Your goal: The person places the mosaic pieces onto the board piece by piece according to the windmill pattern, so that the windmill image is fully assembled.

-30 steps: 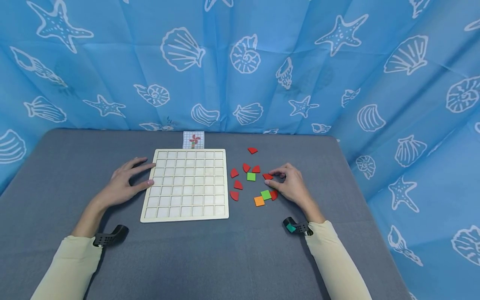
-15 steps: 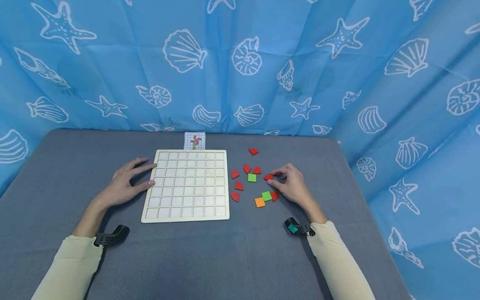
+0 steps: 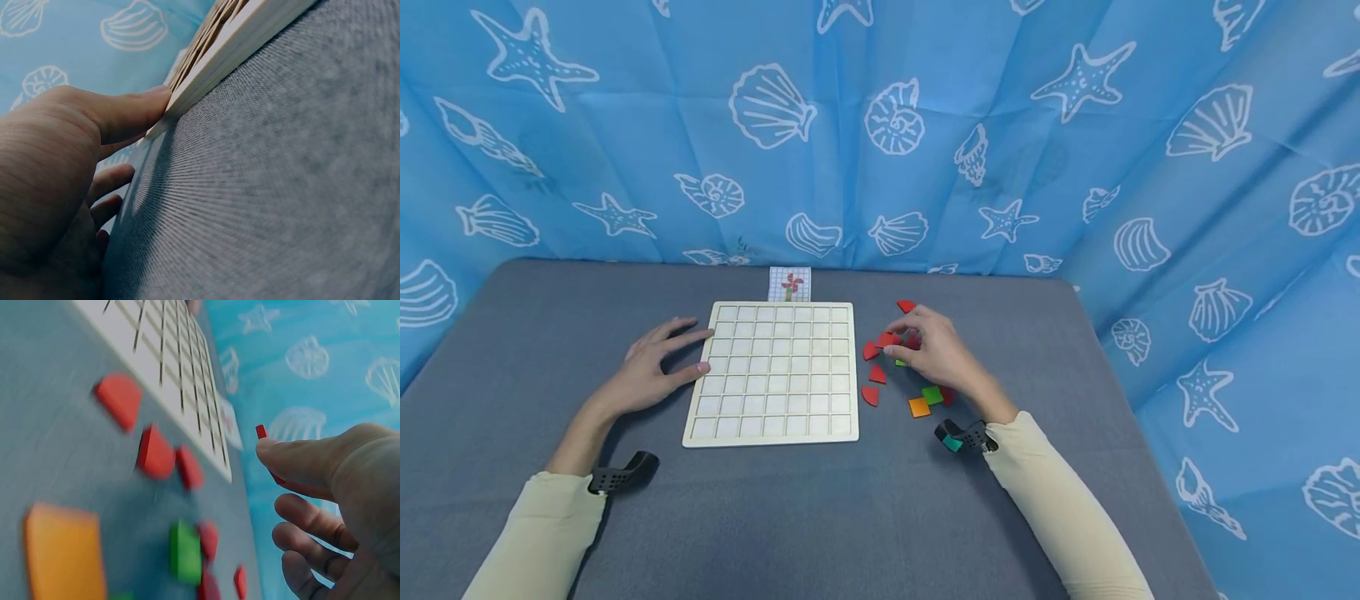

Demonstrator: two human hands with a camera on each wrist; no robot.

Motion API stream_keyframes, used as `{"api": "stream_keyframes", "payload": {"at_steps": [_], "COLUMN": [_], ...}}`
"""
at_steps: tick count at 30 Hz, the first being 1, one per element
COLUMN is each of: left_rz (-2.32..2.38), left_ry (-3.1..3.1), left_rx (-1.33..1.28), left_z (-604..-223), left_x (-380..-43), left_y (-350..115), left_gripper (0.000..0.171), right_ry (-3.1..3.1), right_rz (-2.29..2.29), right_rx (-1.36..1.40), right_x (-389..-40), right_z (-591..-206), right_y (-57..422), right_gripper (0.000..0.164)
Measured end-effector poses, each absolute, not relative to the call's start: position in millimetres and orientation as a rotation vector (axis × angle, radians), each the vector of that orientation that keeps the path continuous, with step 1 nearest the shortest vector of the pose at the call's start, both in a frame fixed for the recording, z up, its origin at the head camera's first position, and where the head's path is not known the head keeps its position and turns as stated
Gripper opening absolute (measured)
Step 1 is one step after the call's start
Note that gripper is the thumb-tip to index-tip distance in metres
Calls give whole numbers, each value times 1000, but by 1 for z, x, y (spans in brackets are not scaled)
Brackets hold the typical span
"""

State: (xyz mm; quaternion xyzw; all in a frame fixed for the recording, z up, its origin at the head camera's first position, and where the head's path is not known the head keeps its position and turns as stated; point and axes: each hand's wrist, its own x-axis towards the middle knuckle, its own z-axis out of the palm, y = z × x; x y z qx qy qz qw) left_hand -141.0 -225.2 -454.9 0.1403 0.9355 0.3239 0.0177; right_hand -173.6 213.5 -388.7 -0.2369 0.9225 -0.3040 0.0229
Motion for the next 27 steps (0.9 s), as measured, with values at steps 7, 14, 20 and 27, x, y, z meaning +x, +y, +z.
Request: {"api": "stream_keyframes", "payload": {"at_steps": [7,14,20,27], "left_rz": [1007,999,998,1011], "left_ry": [2910,2912,2911,2924], "left_rx": [431,414,413,422], "left_z": [-457,-457,-457,-456], "left_x": [-143,-143,-144,-144], "left_y": [-225,-224,-225,-224], "left_gripper": [61,61,61,60], "right_ry": [2721,2660,2639,2626], "right_rz": [-982,-945,-935,-920], "right_rx": [-845,-911,-927,-924], "right_x": [-191,-210,-222,-228], "right_z": [-386,-396,-406,-414], "right_y": [162,118,94,80], "right_gripper": [26,25,27,29]}}
